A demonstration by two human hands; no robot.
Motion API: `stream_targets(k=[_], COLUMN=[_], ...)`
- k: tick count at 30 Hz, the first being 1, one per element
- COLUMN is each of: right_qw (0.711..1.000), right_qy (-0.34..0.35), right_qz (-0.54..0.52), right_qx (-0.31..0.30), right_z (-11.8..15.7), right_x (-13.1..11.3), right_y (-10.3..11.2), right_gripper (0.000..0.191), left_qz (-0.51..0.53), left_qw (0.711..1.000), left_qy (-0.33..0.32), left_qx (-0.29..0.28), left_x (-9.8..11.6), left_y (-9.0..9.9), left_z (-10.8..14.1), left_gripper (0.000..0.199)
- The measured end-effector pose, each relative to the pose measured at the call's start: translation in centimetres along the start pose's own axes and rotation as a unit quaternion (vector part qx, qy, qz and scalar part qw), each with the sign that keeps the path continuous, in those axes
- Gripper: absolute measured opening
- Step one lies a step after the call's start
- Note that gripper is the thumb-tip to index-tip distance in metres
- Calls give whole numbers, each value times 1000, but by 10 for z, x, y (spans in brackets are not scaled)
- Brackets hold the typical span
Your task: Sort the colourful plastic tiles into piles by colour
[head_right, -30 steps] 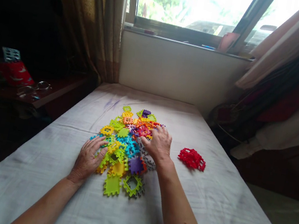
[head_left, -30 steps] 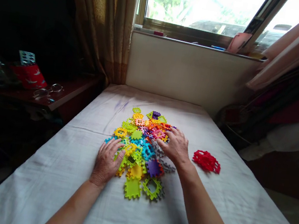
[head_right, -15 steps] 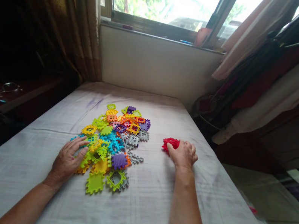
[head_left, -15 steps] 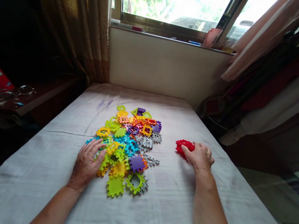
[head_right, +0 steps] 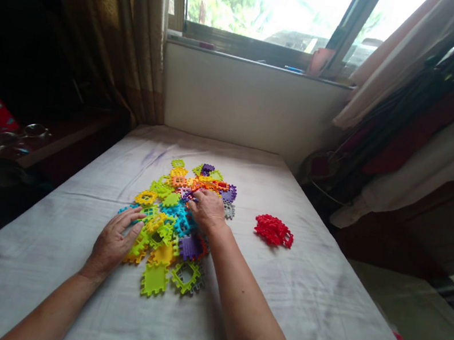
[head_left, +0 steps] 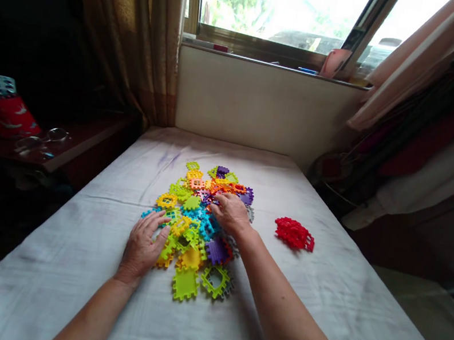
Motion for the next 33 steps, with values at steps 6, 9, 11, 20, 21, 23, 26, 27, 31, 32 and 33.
stream_targets(k=[6,9,11,20,21,23,26,27,31,32,33], right_qw=[998,985,975,993,993,992,990,990,996,997,997], right_qy=[46,120,147,-110,-105,-99,-97,-91,-43,-37,-34], right_qz=[-46,-124,-165,43,58,78,100,104,79,60,37], right_qx=[19,22,19,17,8,-6,-20,-20,15,33,51], right_z=[18,27,24,-27,-30,-36,-41,-41,-28,-21,-14], right_x=[-38,-62,-67,27,29,27,20,17,11,12,15], right_y=[-15,-17,-14,-3,-5,-11,-14,-14,-3,0,3], right_gripper=[23,21,20,32,36,40,35,33,28,27,26], left_qz=[-49,-58,-58,-50,-49,-48,-45,-45,-50,-51,-52], left_qw=[998,996,995,996,995,995,995,995,995,995,995], left_qy=[-40,-70,-76,-60,-62,-65,-67,-67,-69,-71,-72], left_qx=[6,-15,-30,-52,-53,-55,-52,-51,-47,-45,-43], left_x=[14,25,28,23,23,23,23,23,22,22,22], left_y=[0,0,-1,-4,-4,-4,-3,-3,-4,-4,-4], left_z=[4,5,6,5,5,4,4,4,4,4,4], left_gripper=[35,38,38,34,34,33,33,33,33,33,33])
Point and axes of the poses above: each hand's wrist, its own z-axis away from the middle knuckle, its own y-axis out of the back of the hand, x = y × z, the point moved 6 cm from there along -z, towards the middle knuckle
